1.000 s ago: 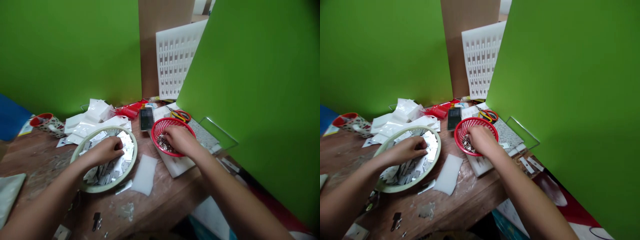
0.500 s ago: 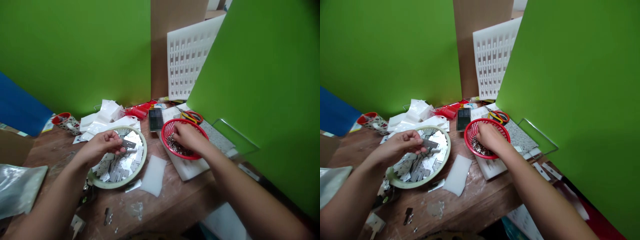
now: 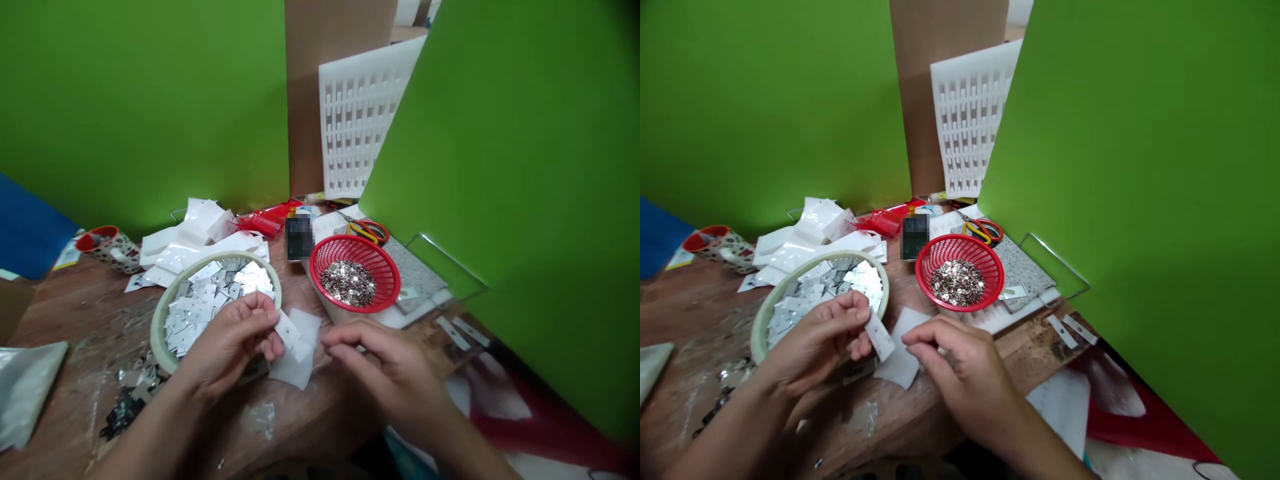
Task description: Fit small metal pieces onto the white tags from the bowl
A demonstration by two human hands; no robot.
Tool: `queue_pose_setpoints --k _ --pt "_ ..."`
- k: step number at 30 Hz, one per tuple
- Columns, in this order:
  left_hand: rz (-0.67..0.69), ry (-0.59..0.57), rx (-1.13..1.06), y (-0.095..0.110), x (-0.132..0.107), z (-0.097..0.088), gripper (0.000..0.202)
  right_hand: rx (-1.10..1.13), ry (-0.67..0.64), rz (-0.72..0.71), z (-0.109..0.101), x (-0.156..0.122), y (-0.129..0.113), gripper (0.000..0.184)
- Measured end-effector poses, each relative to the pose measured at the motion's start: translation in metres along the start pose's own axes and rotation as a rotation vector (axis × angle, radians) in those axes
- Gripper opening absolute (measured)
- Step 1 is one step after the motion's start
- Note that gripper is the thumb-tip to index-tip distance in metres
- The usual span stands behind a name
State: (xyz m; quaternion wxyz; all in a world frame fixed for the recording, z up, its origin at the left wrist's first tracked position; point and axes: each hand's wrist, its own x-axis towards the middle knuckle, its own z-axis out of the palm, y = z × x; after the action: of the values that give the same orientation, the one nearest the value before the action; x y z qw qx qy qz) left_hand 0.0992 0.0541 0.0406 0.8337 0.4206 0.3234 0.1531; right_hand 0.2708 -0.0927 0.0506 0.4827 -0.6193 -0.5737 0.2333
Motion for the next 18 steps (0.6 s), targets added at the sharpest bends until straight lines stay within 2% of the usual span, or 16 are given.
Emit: queue_pose_setpoints --k 3,7,9,11,14,16,18 --pt "-0.1 -0.077 -0.219 -0.021 0.002 0.017 0.011 0.063 -0.001 -0.055 0.009 -0.007 0.009 0.013" --pt "-0.276 -0.16 -0.448 -0.052 0.004 0.036 0.015 0.106 -0.123 -0.211 0.011 -0.006 0.02 0.02" --pt "-0.313 -0.154 -0.371 -0.061 0.003 0.039 0.013 0.113 -0.16 -0.226 0.01 -0.006 0.023 0.022" --pt "-0.25 -0.133 -0.177 -0.061 0.001 0.037 0.013 0.095 -0.16 -0.173 0.007 -0.008 0.024 0.02" --pt "-0.1 -0.148 0.04 -0.051 -0.002 0.027 0.009 0.077 -0.157 -0.029 0.003 -0.01 0.025 0.015" --pt "-0.08 -0.198 0.158 -0.043 -0.003 0.022 0.01 0.093 -0.158 0.058 0.002 -0.01 0.026 0.013" --pt "-0.098 -0.213 0.288 -0.04 -0.003 0.021 0.02 0.127 -0.144 0.132 0.002 -0.011 0.027 0.01"
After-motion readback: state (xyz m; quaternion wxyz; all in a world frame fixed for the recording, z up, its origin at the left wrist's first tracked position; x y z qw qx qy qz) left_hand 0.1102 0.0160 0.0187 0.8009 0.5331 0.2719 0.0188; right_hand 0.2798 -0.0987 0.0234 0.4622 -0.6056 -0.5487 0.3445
